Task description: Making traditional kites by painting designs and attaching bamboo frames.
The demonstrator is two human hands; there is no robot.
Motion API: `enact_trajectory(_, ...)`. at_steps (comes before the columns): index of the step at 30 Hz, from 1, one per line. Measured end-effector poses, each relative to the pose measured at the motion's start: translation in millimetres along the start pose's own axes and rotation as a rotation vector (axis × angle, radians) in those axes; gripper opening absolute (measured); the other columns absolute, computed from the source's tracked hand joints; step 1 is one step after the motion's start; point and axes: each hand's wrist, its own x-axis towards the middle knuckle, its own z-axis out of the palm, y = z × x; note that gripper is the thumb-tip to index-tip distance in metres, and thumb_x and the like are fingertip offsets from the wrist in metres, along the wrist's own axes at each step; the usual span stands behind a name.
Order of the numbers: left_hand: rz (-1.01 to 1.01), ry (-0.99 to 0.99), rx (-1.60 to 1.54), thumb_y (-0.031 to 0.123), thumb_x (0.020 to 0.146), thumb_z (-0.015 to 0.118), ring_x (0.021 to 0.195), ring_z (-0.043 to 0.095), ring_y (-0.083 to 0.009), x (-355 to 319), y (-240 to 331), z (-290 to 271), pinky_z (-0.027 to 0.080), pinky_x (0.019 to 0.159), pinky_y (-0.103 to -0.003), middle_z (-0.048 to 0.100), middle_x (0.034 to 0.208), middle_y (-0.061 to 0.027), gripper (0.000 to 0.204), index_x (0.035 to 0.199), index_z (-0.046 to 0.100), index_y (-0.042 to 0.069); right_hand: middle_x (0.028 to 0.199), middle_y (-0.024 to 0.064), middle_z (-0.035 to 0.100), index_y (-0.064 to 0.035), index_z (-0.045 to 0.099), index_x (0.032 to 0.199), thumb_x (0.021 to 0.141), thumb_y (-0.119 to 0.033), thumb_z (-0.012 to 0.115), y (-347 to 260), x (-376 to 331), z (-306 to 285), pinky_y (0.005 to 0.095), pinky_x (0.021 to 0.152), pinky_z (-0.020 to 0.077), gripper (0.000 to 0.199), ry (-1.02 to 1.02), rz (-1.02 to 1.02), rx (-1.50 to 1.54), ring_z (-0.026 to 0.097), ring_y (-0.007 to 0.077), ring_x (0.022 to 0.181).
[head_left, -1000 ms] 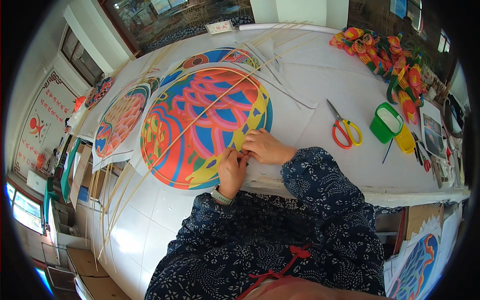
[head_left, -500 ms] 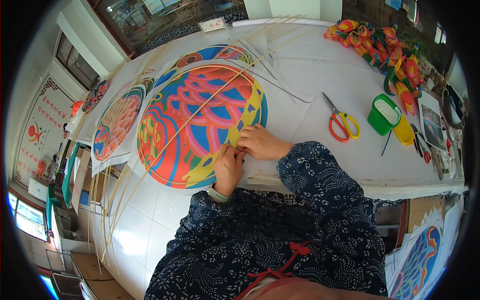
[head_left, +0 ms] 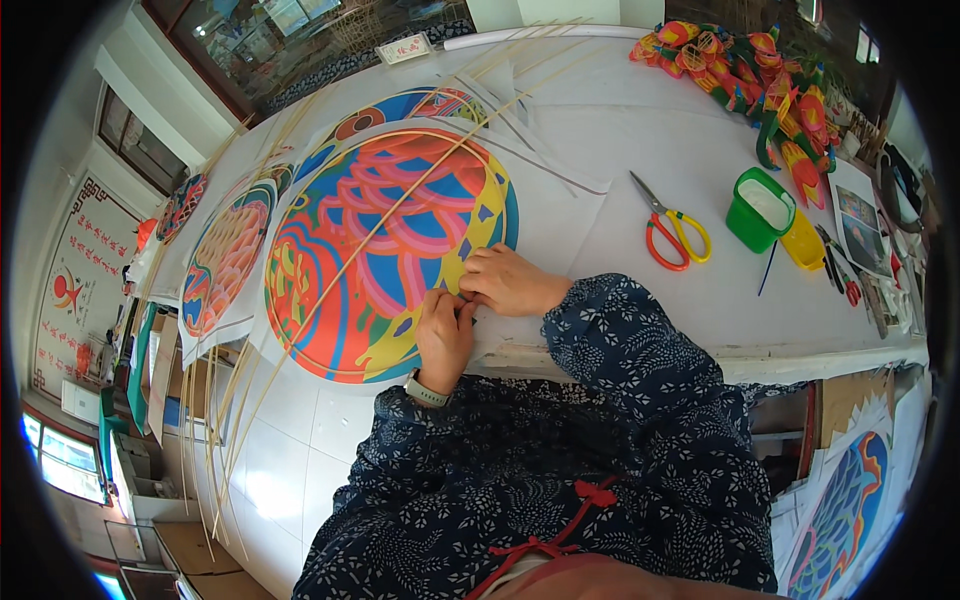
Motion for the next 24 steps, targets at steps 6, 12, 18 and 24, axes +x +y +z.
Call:
enact_trajectory(6, 0.001, -0.01, -0.031, 0.002, 0.078, 0.072, 0.066, 0.062, -0.0294, -2, -1, -1, 0.049, 0.058, -0.037, 0.058, 0.089, -0.0153, 0.013, 0.081, 0.06, -0.001, 0.087, 0.0015, 0.057, -0.0127, 0.063, 0.08, 0.079, -0.021, 0.067, -2, -2, -2, 0.0376, 0.078, 0.0392, 0.009, -0.021, 0.022, 0.017, 0.054, 0.0207, 0.095)
enact_trajectory(12, -0.102, -0.037, -0.108, 0.004, 0.076, 0.072, 0.075, 0.06, -0.0345, -3, 9, -3, 0.047, 0.063, -0.041, 0.059, 0.09, -0.0147, 0.014, 0.08, 0.06, 0.0, 0.087, 0.0017, 0.054, -0.0125, 0.062, 0.082, 0.077, -0.019, 0.07, -2, -5, -1, 0.0378, 0.078, 0.0378, 0.012, -0.033, 0.035, 0.038, 0.053, 0.0209, 0.095)
enact_trajectory(18, -0.092, -0.026, -0.032, 0.002, 0.075, 0.072, 0.075, 0.06, -0.0348, -1, 1, -3, 0.047, 0.063, -0.041, 0.059, 0.09, -0.0146, 0.013, 0.082, 0.061, -0.001, 0.085, 0.0021, 0.055, -0.0128, 0.062, 0.082, 0.075, -0.017, 0.07, 3, 3, -5, 0.0388, 0.077, 0.0389, 0.011, -0.047, -0.005, 0.08, 0.054, 0.023, 0.092)
enact_trajectory(24, -0.018, 0.017, -0.1, -0.002, 0.077, 0.07, 0.069, 0.062, -0.0275, -1, 0, -7, 0.05, 0.06, -0.034, 0.059, 0.089, -0.0127, 0.01, 0.082, 0.061, -0.002, 0.085, 0.0021, 0.056, -0.0115, 0.062, 0.084, 0.075, -0.009, 0.068, 8, 1, -5, 0.0378, 0.079, 0.0395, 0.011, -0.018, -0.002, 0.114, 0.055, 0.0234, 0.092)
